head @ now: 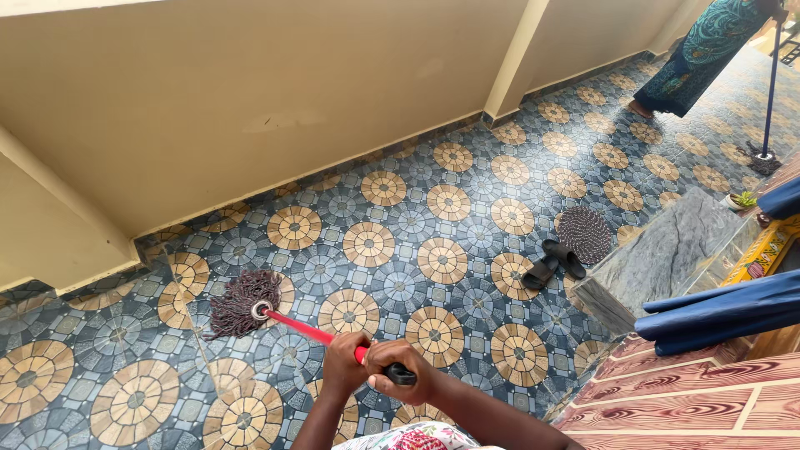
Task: The person mops the tiled floor of a balcony by moving a mop back and forth across the patterned surface.
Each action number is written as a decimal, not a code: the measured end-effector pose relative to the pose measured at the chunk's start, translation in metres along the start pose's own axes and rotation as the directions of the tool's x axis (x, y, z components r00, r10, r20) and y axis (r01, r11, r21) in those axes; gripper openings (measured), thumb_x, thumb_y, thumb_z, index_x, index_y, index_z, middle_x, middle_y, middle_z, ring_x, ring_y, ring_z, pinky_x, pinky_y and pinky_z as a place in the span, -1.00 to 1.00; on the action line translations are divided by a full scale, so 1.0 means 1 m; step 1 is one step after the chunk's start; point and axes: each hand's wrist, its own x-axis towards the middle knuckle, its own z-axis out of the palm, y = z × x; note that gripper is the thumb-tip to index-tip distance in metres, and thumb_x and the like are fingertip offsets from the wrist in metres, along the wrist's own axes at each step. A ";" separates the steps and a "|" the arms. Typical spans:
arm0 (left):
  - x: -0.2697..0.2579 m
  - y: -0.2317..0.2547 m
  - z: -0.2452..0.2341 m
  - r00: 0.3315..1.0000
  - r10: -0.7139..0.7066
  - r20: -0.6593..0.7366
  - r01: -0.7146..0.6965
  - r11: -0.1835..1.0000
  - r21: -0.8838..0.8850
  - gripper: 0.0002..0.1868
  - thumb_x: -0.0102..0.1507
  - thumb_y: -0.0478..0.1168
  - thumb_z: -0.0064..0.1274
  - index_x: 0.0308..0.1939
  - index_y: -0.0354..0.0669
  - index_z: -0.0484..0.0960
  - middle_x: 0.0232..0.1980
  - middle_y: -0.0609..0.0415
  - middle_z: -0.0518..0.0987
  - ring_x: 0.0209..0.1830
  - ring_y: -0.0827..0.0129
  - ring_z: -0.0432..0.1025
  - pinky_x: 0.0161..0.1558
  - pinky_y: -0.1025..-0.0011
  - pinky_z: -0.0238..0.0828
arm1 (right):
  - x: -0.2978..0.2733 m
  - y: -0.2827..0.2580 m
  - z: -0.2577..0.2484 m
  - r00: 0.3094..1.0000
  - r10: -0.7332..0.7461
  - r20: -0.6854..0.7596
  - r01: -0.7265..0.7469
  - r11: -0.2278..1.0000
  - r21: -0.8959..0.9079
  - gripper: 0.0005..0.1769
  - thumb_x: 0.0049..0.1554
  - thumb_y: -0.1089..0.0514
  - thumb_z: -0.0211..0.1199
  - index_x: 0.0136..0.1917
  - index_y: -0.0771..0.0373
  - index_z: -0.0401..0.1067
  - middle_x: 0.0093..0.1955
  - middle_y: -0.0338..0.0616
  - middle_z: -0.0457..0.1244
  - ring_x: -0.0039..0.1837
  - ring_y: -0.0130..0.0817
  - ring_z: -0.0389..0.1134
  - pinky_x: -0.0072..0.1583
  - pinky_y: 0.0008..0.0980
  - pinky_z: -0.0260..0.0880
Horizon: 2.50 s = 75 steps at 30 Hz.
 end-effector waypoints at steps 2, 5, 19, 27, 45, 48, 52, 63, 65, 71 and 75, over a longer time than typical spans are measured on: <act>0.002 0.019 0.019 0.999 0.027 0.048 -0.026 0.999 -0.024 -0.71 0.05 -0.12 0.26 -0.54 -0.21 0.50 -0.50 -0.08 0.55 -0.40 -0.02 0.47 -0.28 0.14 0.35 | -0.018 -0.010 -0.014 0.999 -0.015 -0.035 0.015 1.000 -0.019 -0.74 0.09 0.20 0.18 -0.37 0.29 0.23 -0.35 -0.09 0.22 -0.21 -0.23 0.28 0.05 -0.21 0.34; 0.009 0.049 0.040 0.988 0.091 0.122 -0.079 0.991 -0.107 -0.74 -0.01 -0.14 0.27 -0.50 -0.21 0.54 -0.46 -0.05 0.59 -0.36 0.02 0.50 -0.27 0.18 0.38 | -0.048 -0.026 -0.038 0.997 0.024 -0.072 -0.028 0.998 -0.053 -0.72 0.08 0.20 0.20 -0.39 0.28 0.21 -0.36 -0.10 0.21 -0.22 -0.23 0.27 -0.02 -0.21 0.30; 0.000 0.073 0.121 0.942 0.056 0.330 -0.011 0.990 -0.138 -0.63 -0.11 -0.03 0.29 -0.46 -0.21 0.54 -0.39 -0.06 0.59 -0.30 0.04 0.51 -0.20 0.21 0.39 | -0.126 -0.032 -0.077 0.998 0.020 -0.063 -0.031 0.981 -0.194 -0.74 0.05 0.23 0.28 -0.36 0.27 0.23 -0.36 -0.12 0.17 -0.24 -0.19 0.24 -0.08 -0.21 0.26; 0.009 0.055 0.107 0.929 0.112 0.353 -0.062 0.987 -0.151 -0.64 -0.11 -0.04 0.23 -0.44 -0.23 0.51 -0.40 -0.08 0.57 -0.33 0.01 0.50 -0.26 0.19 0.40 | -0.114 -0.020 -0.065 0.989 0.004 -0.149 -0.025 0.990 -0.142 -0.75 0.01 0.21 0.30 -0.37 0.24 0.26 -0.39 -0.13 0.20 -0.26 -0.21 0.26 -0.11 -0.24 0.25; -0.083 0.046 0.058 0.973 0.104 0.207 -0.061 0.976 -0.208 -0.64 0.08 -0.10 0.27 -0.50 -0.26 0.44 -0.45 -0.06 0.49 -0.35 0.02 0.41 -0.23 0.21 0.31 | -0.127 -0.041 0.038 0.994 -0.103 -0.039 0.093 0.972 -0.216 -0.67 0.16 0.04 0.43 -0.27 0.23 0.38 -0.23 -0.14 0.32 -0.11 -0.19 0.42 0.24 -0.18 0.48; -0.096 0.050 0.049 0.982 0.117 0.146 -0.079 0.967 -0.243 -0.67 0.09 -0.12 0.24 -0.49 -0.27 0.45 -0.45 -0.06 0.49 -0.37 0.03 0.42 -0.26 0.21 0.32 | -0.120 -0.055 0.042 0.981 -0.182 0.066 0.192 0.956 -0.220 -0.61 0.16 -0.03 0.46 -0.25 0.22 0.37 -0.17 -0.12 0.34 0.02 -0.14 0.47 0.31 -0.16 0.44; -0.105 0.049 0.035 0.986 0.033 0.164 0.001 0.980 -0.200 -0.74 0.13 -0.13 0.15 -0.48 -0.24 0.51 -0.44 0.00 0.55 -0.34 0.11 0.48 -0.22 0.22 0.38 | -0.104 -0.064 0.049 0.959 -0.199 0.200 0.211 0.977 -0.038 -0.60 0.20 -0.05 0.45 -0.25 0.20 0.36 -0.19 -0.16 0.34 0.01 -0.17 0.46 0.30 -0.17 0.47; -0.115 0.110 0.012 0.981 0.037 0.190 -0.001 0.982 -0.187 -0.75 0.10 -0.06 0.15 -0.35 -0.18 0.63 -0.34 0.03 0.65 -0.26 0.12 0.54 -0.12 0.22 0.40 | -0.118 -0.079 0.046 0.946 -0.323 0.031 0.312 0.933 0.181 -0.69 0.09 0.05 0.40 -0.34 0.22 0.39 -0.33 -0.13 0.35 -0.16 -0.18 0.49 0.13 -0.06 0.55; -0.113 0.100 0.014 0.986 0.053 0.161 -0.023 0.983 -0.184 -0.76 0.10 -0.07 0.14 -0.35 -0.19 0.61 -0.35 0.02 0.63 -0.27 0.10 0.53 -0.13 0.21 0.39 | -0.114 -0.070 0.047 0.944 -0.328 0.032 0.321 0.938 0.132 -0.70 0.08 0.03 0.38 -0.33 0.21 0.39 -0.32 -0.12 0.36 -0.16 -0.19 0.48 0.14 -0.07 0.53; -0.111 0.043 0.021 0.993 0.029 0.111 -0.017 0.993 -0.114 -0.75 0.07 -0.09 0.15 -0.40 -0.20 0.55 -0.37 -0.04 0.58 -0.24 0.01 0.49 -0.13 0.17 0.40 | -0.103 -0.034 0.055 0.970 -0.193 0.146 0.198 0.980 -0.027 -0.67 0.09 -0.04 0.39 -0.28 0.23 0.42 -0.24 -0.11 0.37 -0.06 -0.17 0.48 0.21 -0.10 0.44; -0.115 -0.008 0.026 0.993 0.119 0.002 -0.118 0.993 -0.020 -0.73 0.07 -0.09 0.18 -0.44 -0.22 0.51 -0.38 -0.06 0.56 -0.23 -0.03 0.47 -0.10 0.14 0.38 | -0.096 0.003 0.067 0.952 -0.131 0.278 0.162 0.982 -0.094 -0.62 0.11 -0.08 0.41 -0.27 0.24 0.39 -0.19 -0.11 0.36 0.00 -0.15 0.45 0.32 -0.09 0.37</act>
